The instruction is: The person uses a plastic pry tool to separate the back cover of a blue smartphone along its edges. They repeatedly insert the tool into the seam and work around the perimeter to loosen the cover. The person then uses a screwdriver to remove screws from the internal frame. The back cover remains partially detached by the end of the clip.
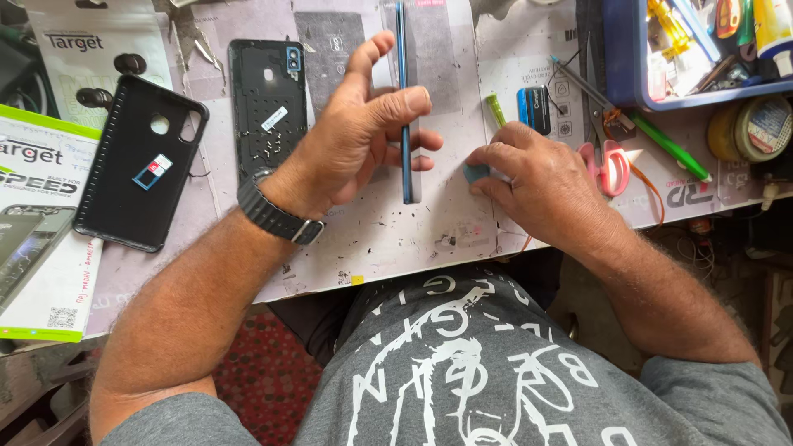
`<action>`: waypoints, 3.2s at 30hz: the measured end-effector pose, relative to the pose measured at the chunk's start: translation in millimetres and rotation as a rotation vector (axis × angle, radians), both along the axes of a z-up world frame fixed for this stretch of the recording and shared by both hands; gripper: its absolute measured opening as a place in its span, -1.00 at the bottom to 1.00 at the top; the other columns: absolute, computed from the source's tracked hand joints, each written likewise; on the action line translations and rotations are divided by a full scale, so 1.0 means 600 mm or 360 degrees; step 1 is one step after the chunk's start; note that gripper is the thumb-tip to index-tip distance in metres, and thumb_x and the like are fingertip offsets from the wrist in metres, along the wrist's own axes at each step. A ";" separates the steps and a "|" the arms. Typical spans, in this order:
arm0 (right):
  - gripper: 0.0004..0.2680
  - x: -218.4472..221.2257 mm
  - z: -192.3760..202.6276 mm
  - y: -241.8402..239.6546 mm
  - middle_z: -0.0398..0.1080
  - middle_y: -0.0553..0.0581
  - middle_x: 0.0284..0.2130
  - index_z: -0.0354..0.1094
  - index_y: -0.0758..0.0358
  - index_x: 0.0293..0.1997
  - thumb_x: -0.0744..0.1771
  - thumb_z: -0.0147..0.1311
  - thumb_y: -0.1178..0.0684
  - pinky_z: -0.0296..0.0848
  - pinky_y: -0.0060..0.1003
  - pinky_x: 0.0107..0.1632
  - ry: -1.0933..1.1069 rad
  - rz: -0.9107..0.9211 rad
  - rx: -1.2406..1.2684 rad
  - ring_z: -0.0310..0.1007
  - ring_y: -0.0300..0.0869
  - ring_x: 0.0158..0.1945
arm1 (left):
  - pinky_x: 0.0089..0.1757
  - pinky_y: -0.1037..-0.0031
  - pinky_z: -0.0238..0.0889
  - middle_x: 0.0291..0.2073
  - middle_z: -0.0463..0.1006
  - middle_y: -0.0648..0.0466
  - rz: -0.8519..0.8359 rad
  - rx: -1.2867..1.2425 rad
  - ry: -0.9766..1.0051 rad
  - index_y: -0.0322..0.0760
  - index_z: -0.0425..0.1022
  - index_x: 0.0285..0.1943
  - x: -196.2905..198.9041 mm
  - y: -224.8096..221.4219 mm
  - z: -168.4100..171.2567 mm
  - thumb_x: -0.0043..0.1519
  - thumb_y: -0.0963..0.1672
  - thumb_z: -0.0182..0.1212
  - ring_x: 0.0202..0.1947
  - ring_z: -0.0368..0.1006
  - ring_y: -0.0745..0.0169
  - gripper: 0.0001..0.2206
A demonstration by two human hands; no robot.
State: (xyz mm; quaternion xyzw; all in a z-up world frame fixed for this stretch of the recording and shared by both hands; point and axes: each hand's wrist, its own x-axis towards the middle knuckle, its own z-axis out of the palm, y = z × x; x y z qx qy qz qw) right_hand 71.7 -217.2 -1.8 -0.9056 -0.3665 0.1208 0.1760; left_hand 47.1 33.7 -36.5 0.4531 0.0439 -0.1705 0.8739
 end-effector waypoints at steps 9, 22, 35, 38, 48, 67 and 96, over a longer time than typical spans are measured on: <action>-0.86 0.005 0.005 0.002 0.46 0.13 -0.32 0.40 0.29 -0.20 0.29 0.27 0.11 0.49 -0.16 -0.23 0.0390 -0.0148 0.0006 0.56 -0.05 -0.28 | -0.29 0.33 0.61 0.00 0.43 -0.20 0.0128 0.0368 -0.0115 -0.28 -0.43 0.58 -0.005 -0.009 -0.018 0.11 -0.03 0.45 -0.13 0.59 0.11 0.05; -0.80 -0.048 0.021 0.005 0.42 0.12 -0.18 0.40 0.41 -0.02 0.30 0.24 0.36 0.49 -0.46 -0.06 0.0689 -0.0269 0.1093 0.45 -0.29 -0.12 | -0.18 0.45 0.63 0.00 0.53 -0.08 0.0484 0.0910 -0.0693 -0.18 -0.47 0.62 -0.018 -0.030 -0.033 0.19 -0.02 0.61 -0.09 0.67 0.23 0.13; -0.80 -0.076 0.023 0.019 0.50 0.17 -0.21 0.39 0.37 0.08 0.37 0.27 0.33 0.46 -0.49 -0.28 0.0165 -0.0077 0.1243 0.52 -0.28 -0.24 | -0.23 0.24 0.74 -0.01 0.50 -0.09 0.0366 0.0151 -0.0154 -0.09 -0.25 0.53 -0.010 -0.011 -0.010 0.18 0.00 0.40 -0.12 0.68 0.10 -0.12; -0.80 -0.071 0.027 0.026 0.50 0.17 -0.26 0.40 0.37 0.05 0.35 0.30 0.32 0.37 -0.47 -0.40 -0.0032 -0.0030 0.1132 0.49 -0.28 -0.30 | -0.21 0.23 0.71 -0.01 0.50 -0.12 0.0347 0.0195 -0.0183 -0.07 -0.27 0.53 -0.010 -0.010 -0.012 0.20 -0.01 0.39 -0.09 0.67 0.08 -0.13; -0.79 -0.067 0.028 0.025 0.50 0.16 -0.27 0.42 0.34 0.06 0.35 0.31 0.31 0.38 -0.46 -0.41 -0.0069 0.0010 0.1069 0.51 -0.29 -0.34 | -0.19 0.19 0.66 0.00 0.51 -0.12 0.0347 0.0220 -0.0218 -0.04 -0.25 0.55 -0.013 -0.010 -0.023 0.23 -0.02 0.38 -0.06 0.67 0.06 -0.14; -0.79 -0.063 -0.008 0.033 0.48 0.16 -0.32 0.38 0.34 0.07 0.36 0.29 0.33 0.49 -0.39 -0.37 -0.0264 0.0121 0.1193 0.54 -0.21 -0.29 | -0.16 0.14 0.63 0.04 0.41 -0.17 0.0366 -0.0022 -0.0124 -0.08 -0.32 0.54 -0.007 -0.009 -0.025 0.23 -0.06 0.35 -0.05 0.65 -0.07 -0.14; -0.78 -0.064 -0.061 0.031 0.43 0.17 -0.31 0.32 0.44 0.07 0.35 0.21 0.40 0.51 -0.31 -0.34 -0.0483 0.0162 0.1379 0.53 -0.18 -0.34 | -0.03 0.29 0.62 0.01 0.42 -0.01 0.0392 0.0315 -0.0537 0.11 -0.24 0.54 -0.016 -0.035 -0.079 0.36 -0.19 0.51 -0.03 0.60 0.15 -0.15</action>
